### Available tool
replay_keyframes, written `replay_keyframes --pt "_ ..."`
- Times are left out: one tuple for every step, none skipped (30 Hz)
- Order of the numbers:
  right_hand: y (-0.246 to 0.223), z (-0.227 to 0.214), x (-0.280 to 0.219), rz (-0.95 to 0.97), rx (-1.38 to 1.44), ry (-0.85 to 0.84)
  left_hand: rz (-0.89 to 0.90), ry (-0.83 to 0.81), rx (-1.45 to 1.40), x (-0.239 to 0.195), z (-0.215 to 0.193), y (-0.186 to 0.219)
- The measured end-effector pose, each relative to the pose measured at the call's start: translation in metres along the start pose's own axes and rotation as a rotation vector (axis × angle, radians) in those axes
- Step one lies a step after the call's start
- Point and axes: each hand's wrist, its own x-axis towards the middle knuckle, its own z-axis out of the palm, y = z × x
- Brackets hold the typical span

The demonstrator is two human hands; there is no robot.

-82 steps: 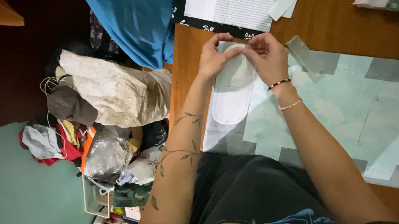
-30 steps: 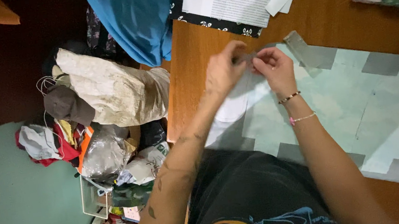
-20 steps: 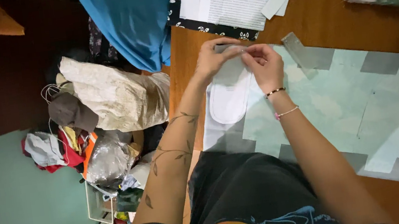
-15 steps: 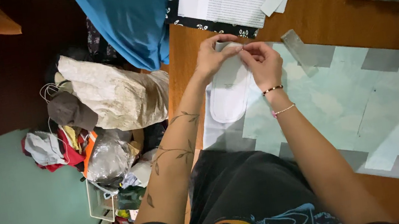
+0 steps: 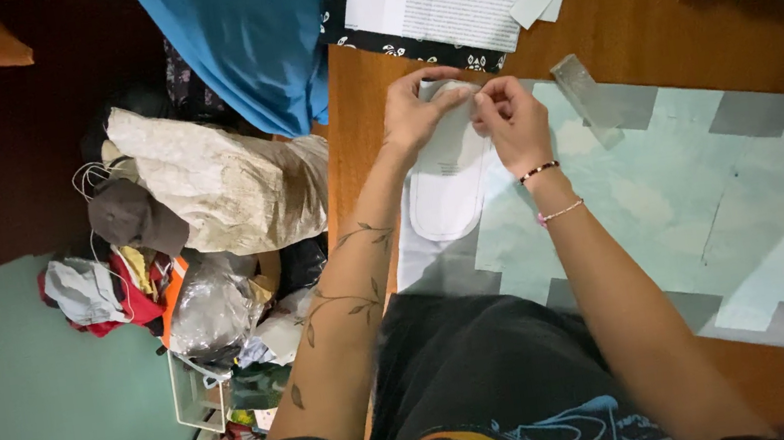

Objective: Cut fabric pieces following paper patterns using scissors

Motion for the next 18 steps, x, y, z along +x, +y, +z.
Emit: replay_keyframes --pt "-0.001 -0.001 0.000 0.002 -0.001 0.001 -0.001 -0.002 -0.001 0.001 0.001 -0.002" --pt "-0.003 -0.002 0.000 0.000 0.011 0.000 -0.011 0.018 0.023 0.002 0.003 -0.005" --pt "-0.004 -0.002 0.000 -0.003 0.025 -0.004 -0.021 0.041 0.048 0.002 0.003 -0.008" --pt "0.000 -0.001 -0.002 -0.002 0.026 -0.006 -0.023 0.042 0.048 0.001 0.004 -0.011" --pt "0.002 0.000 -0.001 -0.015 0.078 -0.009 -0.027 0.063 0.048 0.003 0.005 -0.012" --pt "0.005 0.000 0.001 -0.028 0.131 -0.013 -0.032 0.084 0.049 0.005 0.006 -0.014" --pt "0.004 0.000 0.000 -0.027 0.131 -0.014 -0.033 0.085 0.048 0.005 0.007 -0.016" --pt "0.004 0.000 0.000 -0.034 0.124 -0.010 -0.023 0.092 0.059 0.005 0.008 -0.019" --pt "0.004 0.000 0.000 -0.041 0.116 -0.006 -0.012 0.099 0.069 0.006 0.009 -0.021" --pt "0.004 0.000 0.000 -0.041 0.115 -0.005 -0.012 0.098 0.068 0.004 0.009 -0.019" --pt "0.005 0.001 0.000 -0.049 0.119 0.003 0.015 0.111 0.081 0.001 0.008 -0.018" --pt "0.005 0.002 0.000 -0.058 0.122 0.011 0.042 0.124 0.094 -0.001 0.008 -0.016" --pt "0.007 0.002 0.001 -0.060 0.122 0.011 0.043 0.125 0.094 -0.002 0.009 -0.014" --pt "0.008 0.003 0.002 -0.071 0.097 0.015 0.083 0.137 0.077 -0.004 0.009 -0.013" --pt "0.010 0.003 0.001 -0.079 0.072 0.020 0.120 0.146 0.060 -0.006 0.010 -0.013" --pt "0.014 0.006 0.003 -0.079 0.072 0.019 0.119 0.146 0.060 -0.006 0.012 -0.014" --pt "0.018 0.009 0.004 -0.095 0.063 0.038 0.147 0.163 0.075 -0.006 0.014 -0.015" --pt "0.021 0.011 0.006 -0.111 0.055 0.056 0.174 0.179 0.091 -0.006 0.015 -0.016"
